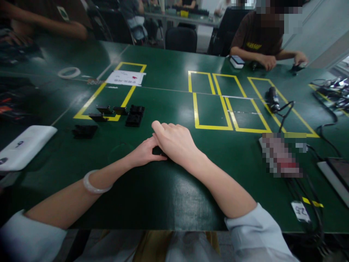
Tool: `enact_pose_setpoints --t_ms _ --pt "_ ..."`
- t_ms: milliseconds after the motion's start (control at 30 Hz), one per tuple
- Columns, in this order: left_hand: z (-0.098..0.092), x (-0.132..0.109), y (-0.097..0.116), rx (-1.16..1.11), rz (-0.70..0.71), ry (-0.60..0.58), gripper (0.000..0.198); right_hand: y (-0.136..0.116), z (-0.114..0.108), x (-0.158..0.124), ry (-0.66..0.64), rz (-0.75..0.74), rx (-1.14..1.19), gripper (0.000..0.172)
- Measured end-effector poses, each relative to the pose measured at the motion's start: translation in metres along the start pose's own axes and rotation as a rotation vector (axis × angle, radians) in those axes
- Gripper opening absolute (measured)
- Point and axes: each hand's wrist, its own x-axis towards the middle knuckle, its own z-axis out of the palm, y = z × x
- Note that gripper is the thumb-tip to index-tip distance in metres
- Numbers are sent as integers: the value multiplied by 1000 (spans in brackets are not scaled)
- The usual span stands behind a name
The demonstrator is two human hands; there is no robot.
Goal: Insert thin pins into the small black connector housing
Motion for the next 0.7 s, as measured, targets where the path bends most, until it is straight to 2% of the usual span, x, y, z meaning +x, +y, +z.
enact_pose_setpoints --t_ms 200,400,700 --pt "-1 0 2 7 -7 -8 41 2 1 0 20 -14 -24 21" --pt "-1 0 2 2 -8 -8 34 0 0 0 7 -16 -12 21" --pt "0 0 0 5 3 -2 37 0 1 0 15 -4 -9 23"
